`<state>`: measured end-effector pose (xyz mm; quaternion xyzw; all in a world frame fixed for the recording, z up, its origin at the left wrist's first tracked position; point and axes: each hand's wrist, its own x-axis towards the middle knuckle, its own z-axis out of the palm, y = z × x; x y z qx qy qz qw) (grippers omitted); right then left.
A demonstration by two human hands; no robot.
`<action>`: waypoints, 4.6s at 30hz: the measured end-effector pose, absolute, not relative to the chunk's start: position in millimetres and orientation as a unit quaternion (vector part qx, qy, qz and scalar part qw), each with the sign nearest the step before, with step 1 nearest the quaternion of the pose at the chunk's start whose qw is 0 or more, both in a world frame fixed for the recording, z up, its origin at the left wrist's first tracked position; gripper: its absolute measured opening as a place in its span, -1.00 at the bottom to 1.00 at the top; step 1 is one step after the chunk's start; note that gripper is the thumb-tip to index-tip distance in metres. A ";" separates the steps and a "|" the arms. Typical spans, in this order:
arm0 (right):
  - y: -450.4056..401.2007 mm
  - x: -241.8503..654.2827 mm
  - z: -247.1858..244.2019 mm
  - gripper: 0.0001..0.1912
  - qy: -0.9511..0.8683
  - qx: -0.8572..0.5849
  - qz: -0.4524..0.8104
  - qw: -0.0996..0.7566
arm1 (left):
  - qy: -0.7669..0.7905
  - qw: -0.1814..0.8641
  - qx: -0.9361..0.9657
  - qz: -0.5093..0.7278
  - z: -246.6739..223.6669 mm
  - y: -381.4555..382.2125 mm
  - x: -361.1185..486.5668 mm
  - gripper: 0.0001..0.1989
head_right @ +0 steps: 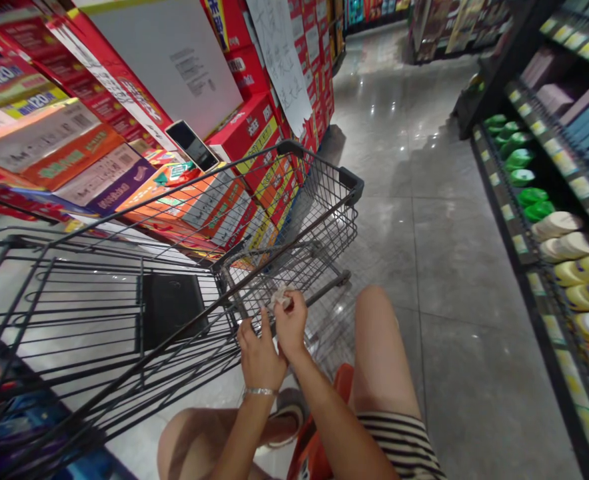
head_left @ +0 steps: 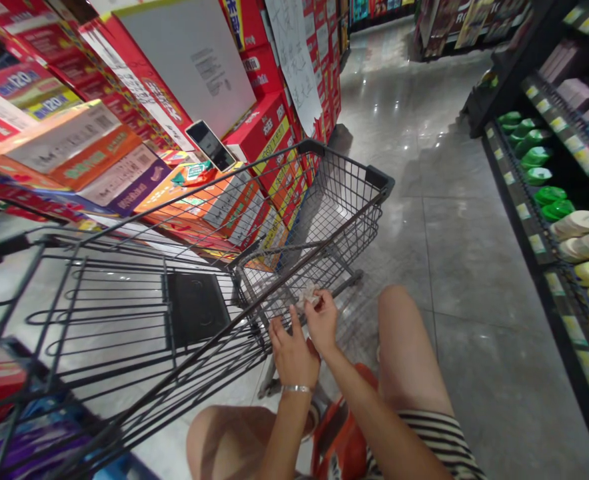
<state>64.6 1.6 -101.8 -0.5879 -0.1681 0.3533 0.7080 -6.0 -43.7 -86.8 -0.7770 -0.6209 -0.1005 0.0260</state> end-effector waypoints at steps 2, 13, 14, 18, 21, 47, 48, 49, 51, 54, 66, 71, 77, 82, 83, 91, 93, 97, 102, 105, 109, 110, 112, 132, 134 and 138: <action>1.2 64.2 -104.3 -0.91 -0.198 -0.600 0.332 0.700 | -0.622 0.031 -0.777 -0.093 -87.0 -42.2 -6.6 -0.24; -0.9 63.4 -126.4 -0.93 -0.260 -0.604 0.303 0.690 | -0.617 0.037 -0.781 -0.090 -89.0 -39.8 -9.0 -0.25; -0.7 62.0 -131.7 -0.93 -0.262 -0.609 0.300 0.686 | -0.618 0.037 -0.780 -0.088 -89.2 -39.8 -9.3 -0.25; 3.5 59.2 -153.6 -0.89 -0.263 -0.625 0.291 0.675 | -0.615 0.039 -0.783 -0.086 -88.2 -40.5 -9.8 -0.23; 8.6 63.2 -166.4 -0.85 -0.254 -0.653 0.292 0.651 | -0.613 0.046 -0.785 -0.082 -86.3 -41.2 -8.5 -0.25; 11.5 103.0 -138.6 -0.78 -0.440 -0.817 0.221 0.300 | -0.607 0.083 -0.786 -0.075 -93.1 -42.1 -9.7 -0.31; 10.2 104.3 -139.6 -0.79 -0.438 -0.819 0.220 0.297 | -0.607 0.083 -0.787 -0.075 -94.0 -42.2 -10.1 -0.31; 8.6 106.0 -140.8 -0.79 -0.434 -0.823 0.218 0.296 | -0.608 0.082 -0.786 -0.075 -94.9 -42.4 -10.6 -0.29; 5.1 110.8 -143.8 -0.79 -0.421 -0.830 0.210 0.301 | -0.613 0.076 -0.783 -0.075 -96.7 -42.9 -11.4 -0.27; 1.2 120.0 -148.7 -0.76 -0.401 -0.834 0.187 0.329 | -0.617 0.071 -0.779 -0.085 -99.2 -44.1 -11.6 -0.27; 1.3 117.6 -173.9 -0.65 -0.368 -0.726 0.252 0.523 | -0.632 0.048 -0.766 -0.105 -95.3 -50.9 -3.2 -0.31; 8.4 117.6 -173.1 -0.68 -0.297 -0.697 0.333 0.561 | -0.621 0.020 -0.778 -0.094 -90.5 -52.2 -5.1 -0.27; 11.8 122.8 -159.8 -0.61 -0.177 -0.586 0.520 0.596 | -0.638 -0.013 -0.765 -0.081 -87.2 -54.4 -3.2 -0.21; 5.8 120.1 -139.6 -0.59 -0.087 -0.517 0.593 0.611 | -0.633 -0.021 -0.770 -0.072 -82.4 -53.7 -3.5 -0.22; 4.9 119.4 -135.0 -0.60 -0.080 -0.498 0.605 0.616 | -0.634 -0.021 -0.770 -0.072 -81.7 -53.5 -3.4 -0.22; 3.7 111.7 -108.1 -0.64 -0.053 -0.439 0.629 0.639 | -0.632 -0.022 -0.771 -0.081 -83.5 -54.6 -3.8 -0.24; 3.6 108.8 -105.1 -0.65 -0.036 -0.432 0.627 0.647 | -0.627 -0.021 -0.774 -0.084 -84.4 -55.1 -4.8 -0.25; 0.1 103.8 -104.6 -0.70 -0.021 -0.432 0.613 0.661 | -0.620 -0.017 -0.779 -0.089 -85.2 -55.2 -6.5 -0.24; -8.8 103.2 -117.6 -0.77 -0.112 -0.557 0.492 0.660 | -0.622 -0.018 -0.778 -0.086 -84.7 -55.8 -6.7 -0.26; -11.4 101.9 -127.2 -0.74 -0.211 -0.644 0.338 0.653 | -0.621 -0.019 -0.779 -0.088 -86.1 -57.0 -5.9 -0.26; -13.8 93.7 -137.3 -0.69 -0.341 -0.660 0.242 0.623 | -0.625 -0.010 -0.774 -0.099 -89.4 -58.6 -5.1 -0.25; -14.4 92.1 -139.5 -0.69 -0.365 -0.659 0.229 0.616 | -0.626 -0.010 -0.773 -0.100 -89.5 -58.7 -5.1 -0.25; -15.0 91.7 -143.9 -0.69 -0.408 -0.663 0.195 0.597 | -0.627 -0.017 -0.773 -0.096 -88.5 -58.5 -5.5 -0.26; -22.4 124.1 -180.5 -0.85 -0.395 -0.765 0.303 0.409 | -0.629 -0.017 -0.770 -0.104 -88.7 -62.1 -6.2 -0.23; -41.5 124.0 -197.7 -0.81 -0.375 -0.772 0.313 0.407 | -0.628 -0.013 -0.770 -0.117 -89.7 -65.5 -5.5 -0.24; -61.1 124.8 -209.4 -0.90 -0.261 -0.737 0.315 0.537 | -0.614 -0.013 -0.775 -0.147 -88.5 -69.3 -6.2 -0.27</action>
